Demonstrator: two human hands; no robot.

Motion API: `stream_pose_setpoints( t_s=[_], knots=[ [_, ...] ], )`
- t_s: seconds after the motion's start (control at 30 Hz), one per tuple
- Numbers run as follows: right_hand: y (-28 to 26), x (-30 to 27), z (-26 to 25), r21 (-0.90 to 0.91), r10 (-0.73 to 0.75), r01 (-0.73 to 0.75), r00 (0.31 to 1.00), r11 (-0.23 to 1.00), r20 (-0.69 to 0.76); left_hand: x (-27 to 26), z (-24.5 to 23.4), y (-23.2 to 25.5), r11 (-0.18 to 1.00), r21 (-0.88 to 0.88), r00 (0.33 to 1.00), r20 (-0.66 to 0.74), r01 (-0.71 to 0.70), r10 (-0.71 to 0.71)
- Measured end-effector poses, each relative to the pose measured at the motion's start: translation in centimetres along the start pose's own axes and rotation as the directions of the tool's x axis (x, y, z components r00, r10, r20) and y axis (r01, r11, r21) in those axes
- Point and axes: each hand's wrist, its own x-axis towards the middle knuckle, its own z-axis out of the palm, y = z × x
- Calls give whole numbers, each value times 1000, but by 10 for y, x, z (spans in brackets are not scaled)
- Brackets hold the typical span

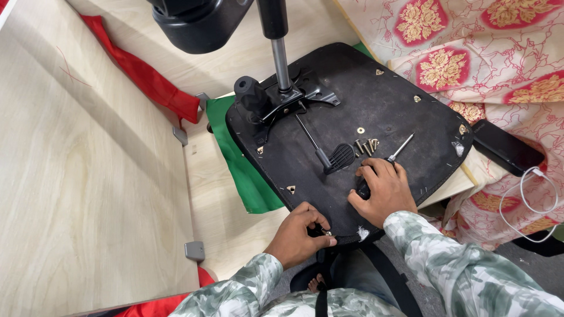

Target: The person uses a screwdriver to tighten screws into the underside of an overturned chair seat. They repeatedly insert and tighten screws at different locations on the seat base.

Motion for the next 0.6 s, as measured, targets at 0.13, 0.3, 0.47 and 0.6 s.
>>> stream_pose_setpoints(
  t_s=[0.13,0.3,0.47,0.6],
  knots=[
    [1,0,1,-3,-8,8,1000,1000,-9,1,4,-3,1000,-13,1000,-18,13,-13],
    [2,-1,2,-4,-18,18,1000,1000,-23,2,9,-10,998,-64,998,-56,-28,24],
    [0,1,-1,-29,-2,2,1000,1000,6,1,7,-7,996,-90,1000,-1,18,-19],
    [0,-1,0,-19,23,-23,1000,1000,12,-5,4,-2,998,-64,1000,-11,-6,5]
  ],
)
